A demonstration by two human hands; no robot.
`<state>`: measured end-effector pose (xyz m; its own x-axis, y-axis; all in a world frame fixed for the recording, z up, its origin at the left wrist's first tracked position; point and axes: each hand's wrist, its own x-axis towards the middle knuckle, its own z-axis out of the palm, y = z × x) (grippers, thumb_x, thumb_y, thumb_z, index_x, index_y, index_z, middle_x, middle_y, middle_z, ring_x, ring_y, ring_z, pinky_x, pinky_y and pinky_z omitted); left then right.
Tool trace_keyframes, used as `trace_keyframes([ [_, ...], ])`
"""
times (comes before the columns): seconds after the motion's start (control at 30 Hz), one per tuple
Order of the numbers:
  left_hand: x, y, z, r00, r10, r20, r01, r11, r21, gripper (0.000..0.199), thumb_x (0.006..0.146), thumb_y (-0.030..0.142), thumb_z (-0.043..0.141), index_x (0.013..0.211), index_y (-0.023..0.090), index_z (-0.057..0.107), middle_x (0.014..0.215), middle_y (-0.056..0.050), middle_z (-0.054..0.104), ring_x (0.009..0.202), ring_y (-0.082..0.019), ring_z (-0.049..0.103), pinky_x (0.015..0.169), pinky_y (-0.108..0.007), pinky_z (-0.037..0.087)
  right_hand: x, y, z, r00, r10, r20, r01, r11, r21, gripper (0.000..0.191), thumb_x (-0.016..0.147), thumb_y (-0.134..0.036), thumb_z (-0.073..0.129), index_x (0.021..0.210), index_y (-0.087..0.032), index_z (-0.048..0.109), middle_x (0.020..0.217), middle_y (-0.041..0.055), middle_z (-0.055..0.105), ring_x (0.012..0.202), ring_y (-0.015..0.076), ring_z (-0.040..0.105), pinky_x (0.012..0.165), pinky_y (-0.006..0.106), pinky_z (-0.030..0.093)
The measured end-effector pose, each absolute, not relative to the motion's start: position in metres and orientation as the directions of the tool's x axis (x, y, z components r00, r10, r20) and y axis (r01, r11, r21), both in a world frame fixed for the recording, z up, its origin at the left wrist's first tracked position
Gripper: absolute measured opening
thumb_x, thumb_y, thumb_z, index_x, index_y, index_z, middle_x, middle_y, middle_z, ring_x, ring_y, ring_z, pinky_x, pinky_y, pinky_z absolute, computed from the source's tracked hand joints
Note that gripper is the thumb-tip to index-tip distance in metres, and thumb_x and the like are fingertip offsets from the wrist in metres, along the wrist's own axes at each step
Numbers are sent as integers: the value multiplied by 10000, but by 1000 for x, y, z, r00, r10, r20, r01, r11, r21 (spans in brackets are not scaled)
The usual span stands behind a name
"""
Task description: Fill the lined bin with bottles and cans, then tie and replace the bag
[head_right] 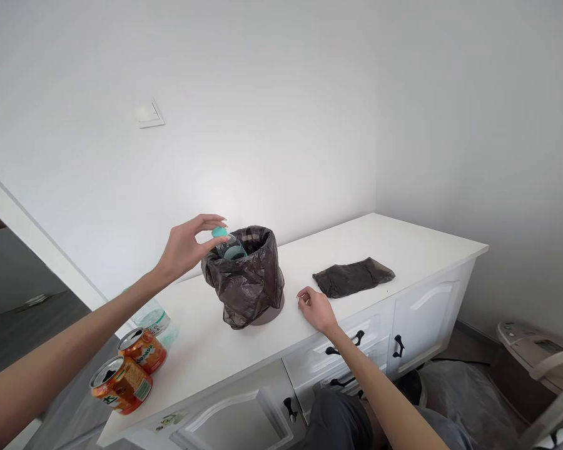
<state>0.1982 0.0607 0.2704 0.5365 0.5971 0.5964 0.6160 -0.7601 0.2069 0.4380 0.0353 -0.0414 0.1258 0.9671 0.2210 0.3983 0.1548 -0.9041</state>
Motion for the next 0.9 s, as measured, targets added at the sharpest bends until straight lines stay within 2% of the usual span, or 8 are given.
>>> trace_keyframes([
  [0.33,192,95,255,549,767,332,693,-640,331,381,740,495,799,1028,265,706,1093,-19,774,1033,-255,729,938,-377,567,439,35,-39,130,964,230,413,158,-897,201,835,-264,503,966,-221,649,777,3,737,690,183,652,701,305,454],
  [0.5,187,114,250,561,799,216,729,-600,328,424,676,548,820,988,274,732,1077,-12,778,1025,-262,730,935,-381,578,440,34,-36,127,967,221,406,152,-901,197,839,-266,502,965,-222,647,778,6,738,686,184,654,692,305,454],
  [0.63,185,120,250,595,792,136,734,-605,310,451,794,653,683,1071,303,743,1136,3,777,1099,-260,709,1002,-368,547,441,33,-34,126,971,201,397,136,-908,196,839,-271,506,967,-223,647,783,6,738,680,186,649,675,307,448],
  [0.77,180,128,249,546,823,155,781,-568,259,551,891,733,495,1253,369,695,1393,35,663,1265,-291,617,1098,-408,476,440,33,-33,128,972,196,399,130,-908,191,841,-273,507,963,-220,643,789,7,739,676,185,642,673,307,444],
  [0.83,175,136,245,510,846,154,783,-531,325,610,900,759,453,1343,383,638,1495,34,583,1356,-294,547,1145,-414,432,440,32,-33,131,972,197,405,129,-905,185,840,-270,505,957,-222,641,778,2,740,674,182,642,680,306,444],
  [0.9,167,145,239,469,875,123,758,-470,452,686,898,794,406,1393,362,604,1529,0,553,1384,-287,526,1148,-402,431,440,32,-32,136,970,201,410,130,-903,184,838,-267,503,953,-225,640,768,-3,739,673,181,643,685,304,443],
])
